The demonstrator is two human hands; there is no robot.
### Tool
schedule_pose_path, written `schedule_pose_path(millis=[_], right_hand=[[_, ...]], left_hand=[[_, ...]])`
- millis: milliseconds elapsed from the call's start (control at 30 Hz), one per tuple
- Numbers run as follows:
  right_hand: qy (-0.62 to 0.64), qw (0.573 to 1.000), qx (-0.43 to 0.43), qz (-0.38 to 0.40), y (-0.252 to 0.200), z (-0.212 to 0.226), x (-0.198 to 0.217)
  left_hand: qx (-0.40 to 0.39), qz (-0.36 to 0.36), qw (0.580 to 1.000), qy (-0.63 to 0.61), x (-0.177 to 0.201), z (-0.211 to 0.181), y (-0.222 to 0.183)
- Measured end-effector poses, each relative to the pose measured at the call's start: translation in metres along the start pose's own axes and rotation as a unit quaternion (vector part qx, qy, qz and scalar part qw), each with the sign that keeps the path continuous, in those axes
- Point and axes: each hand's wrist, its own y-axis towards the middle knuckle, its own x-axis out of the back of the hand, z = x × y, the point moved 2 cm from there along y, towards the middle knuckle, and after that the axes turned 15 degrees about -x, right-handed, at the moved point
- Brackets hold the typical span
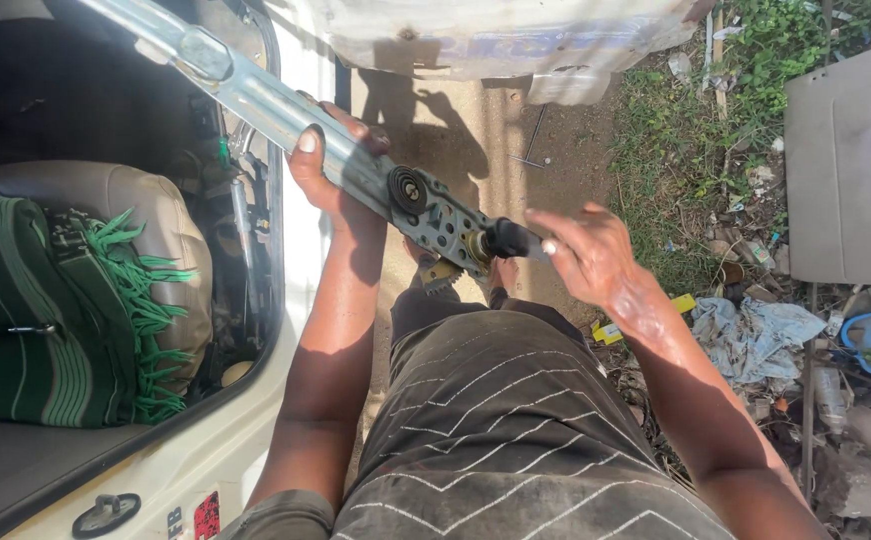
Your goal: Remove and inspect a car window regulator mechanism from a vehicle door.
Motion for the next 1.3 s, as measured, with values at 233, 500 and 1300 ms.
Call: schedule_pose_path(millis=[233, 500, 1300], right_hand=[[-0.029, 0.967, 0.252, -0.023, 0.038, 0.128, 0.082], [-0.056, 0.94, 0.334, 0.029, 0.045, 0.183, 0.066], [0.098, 0.989, -0.083, 0.075, 0.064, -0.004, -0.017]], left_hand=[[0.033, -0.041, 0.996, -0.076, -0.009, -0.014, 0.01], [0.102, -0.116, 0.986, -0.066, 0.02, -0.004, -0.008], [0.032, -0.036, 0.989, 0.142, -0.039, -0.025, 0.002]])
